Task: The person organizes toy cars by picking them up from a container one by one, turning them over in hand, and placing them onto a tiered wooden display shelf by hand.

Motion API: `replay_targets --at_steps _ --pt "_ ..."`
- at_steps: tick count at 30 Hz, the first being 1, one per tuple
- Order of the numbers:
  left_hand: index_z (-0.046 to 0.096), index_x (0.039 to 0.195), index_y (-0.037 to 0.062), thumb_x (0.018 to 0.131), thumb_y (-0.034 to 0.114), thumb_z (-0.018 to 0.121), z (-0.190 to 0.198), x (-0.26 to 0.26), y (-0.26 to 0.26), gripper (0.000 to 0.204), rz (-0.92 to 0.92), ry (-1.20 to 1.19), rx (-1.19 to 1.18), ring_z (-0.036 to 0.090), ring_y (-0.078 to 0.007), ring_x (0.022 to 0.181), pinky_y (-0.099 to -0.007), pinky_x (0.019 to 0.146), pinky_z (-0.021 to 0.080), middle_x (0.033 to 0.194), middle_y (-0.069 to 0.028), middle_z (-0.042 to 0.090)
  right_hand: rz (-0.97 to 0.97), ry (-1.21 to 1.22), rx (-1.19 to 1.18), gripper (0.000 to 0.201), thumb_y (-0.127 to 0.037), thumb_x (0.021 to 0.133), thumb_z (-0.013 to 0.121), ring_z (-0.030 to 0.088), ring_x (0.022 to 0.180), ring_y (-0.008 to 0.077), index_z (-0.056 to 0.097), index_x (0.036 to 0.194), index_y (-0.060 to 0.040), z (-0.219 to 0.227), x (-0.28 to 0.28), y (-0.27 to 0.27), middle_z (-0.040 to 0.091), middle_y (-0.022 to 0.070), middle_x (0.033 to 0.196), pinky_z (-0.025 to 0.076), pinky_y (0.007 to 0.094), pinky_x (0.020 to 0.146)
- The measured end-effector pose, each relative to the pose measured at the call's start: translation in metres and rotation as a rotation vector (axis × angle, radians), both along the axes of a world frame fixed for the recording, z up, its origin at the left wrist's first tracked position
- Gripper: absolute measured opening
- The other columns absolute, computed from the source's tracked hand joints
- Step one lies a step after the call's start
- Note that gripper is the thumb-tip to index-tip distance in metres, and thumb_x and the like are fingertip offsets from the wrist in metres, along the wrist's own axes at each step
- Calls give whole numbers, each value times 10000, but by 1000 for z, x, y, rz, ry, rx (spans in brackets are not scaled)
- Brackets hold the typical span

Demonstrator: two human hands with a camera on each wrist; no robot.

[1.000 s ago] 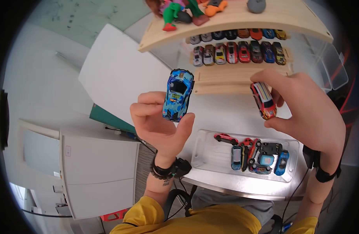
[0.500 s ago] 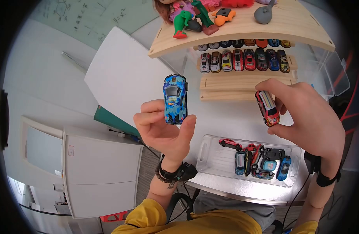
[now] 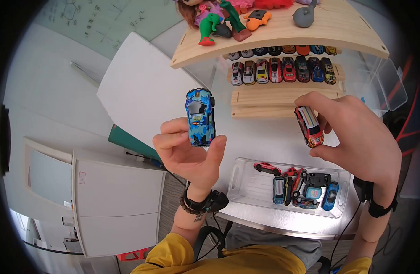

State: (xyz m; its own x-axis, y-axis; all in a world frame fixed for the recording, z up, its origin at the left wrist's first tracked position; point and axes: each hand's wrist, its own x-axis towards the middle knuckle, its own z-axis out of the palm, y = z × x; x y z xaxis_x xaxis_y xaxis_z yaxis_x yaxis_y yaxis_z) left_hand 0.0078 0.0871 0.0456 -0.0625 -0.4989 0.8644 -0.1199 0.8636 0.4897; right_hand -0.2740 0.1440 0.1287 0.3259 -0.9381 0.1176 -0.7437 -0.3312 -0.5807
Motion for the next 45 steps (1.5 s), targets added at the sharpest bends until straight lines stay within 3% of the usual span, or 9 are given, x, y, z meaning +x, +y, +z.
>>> replay_targets --at_steps 4,6,22,26,29,36,38,40,45 --pt "441 1126 110 750 4 917 -1 -1 0 616 -6 9 3 584 -131 949 -284 832 506 1156 -113 562 7 -4 -2 634 22 673 866 687 779 335 584 1236 -50 1 0 0 691 171 871 530 425 710" --pt "498 1141 72 663 -70 935 -6 -1 -3 662 -51 78 -26 593 -175 959 -300 827 509 1127 -136 578 8 -7 -5 633 25 672 866 688 778 337 583 1234 -50 0 0 -1 691 172 871 530 426 709" --pt "495 1135 81 652 -35 960 -3 1 -2 680 -40 75 -28 593 -185 970 -315 835 504 1125 -128 578 14 40 -7 638 16 682 875 690 791 344 571 1239 -49 3 2 -1 689 174 869 533 430 713" --pt "486 1141 75 653 -61 950 -3 -2 -1 687 -51 95 -21 605 -165 934 -291 785 535 1136 -135 564 24 28 -11 640 11 686 875 687 790 346 569 1244 -52 0 0 -3 689 173 868 532 430 713" --pt "474 1145 62 664 -94 930 -3 -3 1 681 -73 119 24 624 -156 907 -278 757 567 1155 -142 545 -7 16 73 770 -9 616 904 682 830 337 588 1314 -83 -2 -2 -5 697 151 877 533 417 779" --pt "426 1167 28 712 -175 855 3 -8 3 657 -189 151 169 693 -211 923 -335 816 644 1185 -155 502 1 27 56 764 -7 622 903 683 822 336 589 1315 -81 -3 -1 -4 698 149 872 532 417 772" --pt "426 1164 30 712 -174 856 4 -8 2 657 -186 156 179 692 -210 918 -331 811 642 1182 -153 504 -2 27 51 764 -8 623 903 680 819 334 589 1316 -83 -1 0 -4 698 146 873 529 417 773" --pt "426 1162 32 711 -174 857 4 -8 2 657 -183 160 190 692 -209 914 -327 805 640 1179 -151 505 30 43 -12 632 -8 703 863 670 784 357 557 1254 -61 0 0 -3 682 162 845 507 446 706" --pt "423 1155 34 709 -178 856 2 -9 1 657 -212 165 181 692 -205 905 -319 796 636 1173 -148 508 33 45 2 632 -14 707 865 666 791 358 559 1257 -66 -2 -1 -4 683 162 852 503 452 722"
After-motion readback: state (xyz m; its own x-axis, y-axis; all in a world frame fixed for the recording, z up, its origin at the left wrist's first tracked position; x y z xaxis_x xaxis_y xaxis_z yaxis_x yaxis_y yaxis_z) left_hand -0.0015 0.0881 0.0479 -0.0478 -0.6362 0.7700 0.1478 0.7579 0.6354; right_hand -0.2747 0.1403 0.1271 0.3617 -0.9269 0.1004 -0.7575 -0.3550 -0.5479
